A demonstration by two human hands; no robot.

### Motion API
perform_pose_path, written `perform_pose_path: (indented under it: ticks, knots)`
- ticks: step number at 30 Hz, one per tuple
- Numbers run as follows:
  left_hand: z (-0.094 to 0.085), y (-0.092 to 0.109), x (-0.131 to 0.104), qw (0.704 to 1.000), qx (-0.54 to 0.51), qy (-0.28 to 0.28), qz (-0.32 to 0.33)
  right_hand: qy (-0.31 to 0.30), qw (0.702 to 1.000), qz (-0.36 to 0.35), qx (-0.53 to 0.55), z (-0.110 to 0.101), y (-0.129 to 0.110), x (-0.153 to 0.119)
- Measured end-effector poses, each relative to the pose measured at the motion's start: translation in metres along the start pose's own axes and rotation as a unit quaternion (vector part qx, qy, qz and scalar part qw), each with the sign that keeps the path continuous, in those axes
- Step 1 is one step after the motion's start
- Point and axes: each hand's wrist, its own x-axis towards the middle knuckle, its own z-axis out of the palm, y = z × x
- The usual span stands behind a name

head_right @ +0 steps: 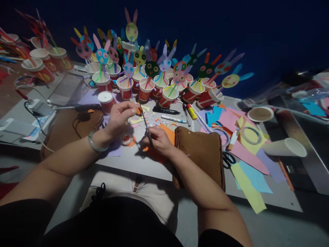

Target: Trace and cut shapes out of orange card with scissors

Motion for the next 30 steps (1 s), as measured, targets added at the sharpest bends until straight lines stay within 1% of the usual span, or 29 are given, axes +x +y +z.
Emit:
perform_pose_path:
  ticks: [4, 9, 20, 26, 30]
  knots:
    - [0.0011, 0.0003, 0.0002, 1.000, -0.025, 0.002, 0.007, 0.001, 1.000, 0.007, 0.000, -0.0002, -0.0006, 0.0001]
    - [0.0014, 0.0008, -0.0001, 1.000, 0.007, 0.004, -0.010, -0.009, 1.000, -0.005, 0.011, -0.0007, -0.0022, 0.0010]
    - [0.0018, 0.0027, -0.0009, 1.000, 0.001, 0.015, -0.010, -0.035, 0.999, -0.015, 0.002, -0.0004, 0.0014, -0.0006]
    - [0.0028, 0.0008, -0.0017, 0.999, 0.008, 0.015, -0.027, -0.023, 1.000, -0.009, -0.002, -0.0004, 0.0021, -0.0013]
    - [0.0036, -0.0009, -0.0025, 1.000, 0.007, 0.017, -0.025, -0.015, 1.000, -0.009, 0.005, -0.0005, 0.0012, -0.0010]
